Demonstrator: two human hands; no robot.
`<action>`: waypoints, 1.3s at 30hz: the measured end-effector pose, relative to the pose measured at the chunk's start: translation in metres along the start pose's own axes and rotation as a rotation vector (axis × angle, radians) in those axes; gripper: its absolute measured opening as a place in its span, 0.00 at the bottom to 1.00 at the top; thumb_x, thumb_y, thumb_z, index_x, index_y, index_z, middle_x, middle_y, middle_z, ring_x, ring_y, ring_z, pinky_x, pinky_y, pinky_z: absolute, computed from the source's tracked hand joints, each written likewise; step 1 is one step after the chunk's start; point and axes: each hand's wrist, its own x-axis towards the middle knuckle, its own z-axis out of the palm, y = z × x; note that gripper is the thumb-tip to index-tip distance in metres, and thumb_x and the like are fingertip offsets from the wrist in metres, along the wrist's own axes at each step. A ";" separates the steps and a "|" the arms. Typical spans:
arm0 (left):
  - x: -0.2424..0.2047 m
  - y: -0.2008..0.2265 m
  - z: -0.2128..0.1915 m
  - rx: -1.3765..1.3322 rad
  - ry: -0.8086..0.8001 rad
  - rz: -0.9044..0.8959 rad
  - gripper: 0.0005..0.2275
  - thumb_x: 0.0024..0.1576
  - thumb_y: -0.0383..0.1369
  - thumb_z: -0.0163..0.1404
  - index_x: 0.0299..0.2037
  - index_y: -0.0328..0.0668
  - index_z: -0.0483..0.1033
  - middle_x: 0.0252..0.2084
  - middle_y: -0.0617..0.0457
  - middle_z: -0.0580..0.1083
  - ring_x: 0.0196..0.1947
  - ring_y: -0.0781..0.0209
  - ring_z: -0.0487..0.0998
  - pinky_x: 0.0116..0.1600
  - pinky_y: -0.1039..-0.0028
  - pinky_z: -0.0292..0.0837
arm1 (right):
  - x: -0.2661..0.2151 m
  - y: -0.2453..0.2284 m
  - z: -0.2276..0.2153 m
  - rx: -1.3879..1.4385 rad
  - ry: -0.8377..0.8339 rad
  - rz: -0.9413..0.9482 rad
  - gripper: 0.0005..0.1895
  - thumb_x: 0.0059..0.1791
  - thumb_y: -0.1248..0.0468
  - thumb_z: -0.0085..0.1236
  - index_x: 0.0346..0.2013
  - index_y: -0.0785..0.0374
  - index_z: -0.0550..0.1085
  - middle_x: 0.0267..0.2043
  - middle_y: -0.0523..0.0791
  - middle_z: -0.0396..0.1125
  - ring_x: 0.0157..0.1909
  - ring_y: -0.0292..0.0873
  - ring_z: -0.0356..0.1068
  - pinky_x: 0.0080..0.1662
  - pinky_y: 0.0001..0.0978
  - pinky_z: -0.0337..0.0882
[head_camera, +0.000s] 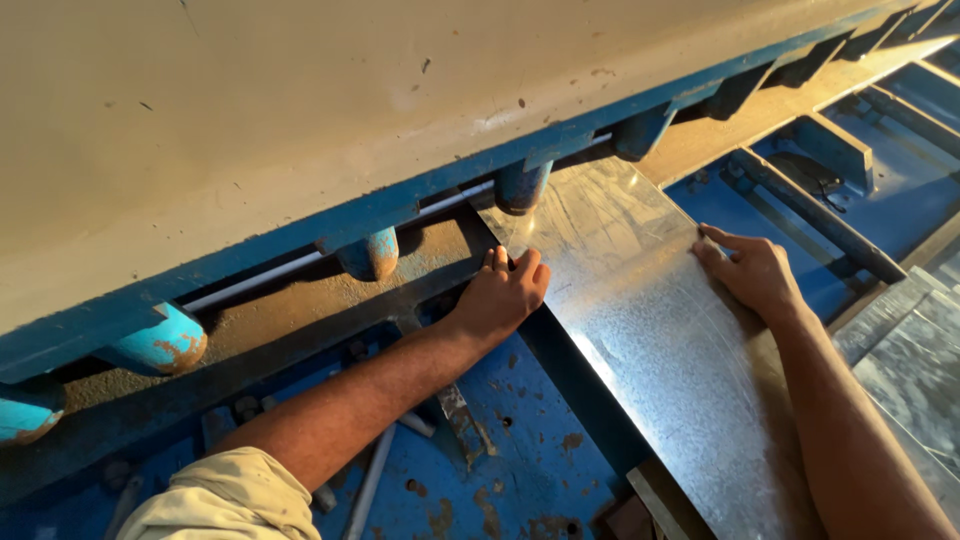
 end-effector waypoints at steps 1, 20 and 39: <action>0.000 0.001 0.000 0.018 0.006 -0.002 0.08 0.50 0.24 0.60 0.31 0.37 0.71 0.37 0.48 0.71 0.35 0.46 0.82 0.37 0.68 0.82 | 0.003 0.001 0.000 0.004 -0.003 0.019 0.28 0.52 0.40 0.54 0.66 0.39 0.73 0.43 0.58 0.77 0.40 0.56 0.79 0.48 0.48 0.78; 0.002 -0.001 -0.003 0.014 -0.064 0.003 0.09 0.47 0.23 0.62 0.33 0.34 0.73 0.37 0.48 0.72 0.34 0.50 0.83 0.35 0.73 0.83 | 0.007 -0.003 0.001 0.078 -0.036 0.010 0.26 0.53 0.42 0.54 0.64 0.40 0.73 0.43 0.55 0.78 0.34 0.51 0.79 0.47 0.44 0.79; -0.001 -0.002 0.002 0.077 -0.055 0.037 0.06 0.52 0.22 0.59 0.33 0.32 0.74 0.36 0.49 0.71 0.37 0.45 0.85 0.38 0.72 0.83 | 0.006 -0.001 0.002 0.079 -0.024 -0.063 0.25 0.53 0.44 0.54 0.64 0.43 0.73 0.46 0.54 0.77 0.36 0.52 0.80 0.47 0.43 0.78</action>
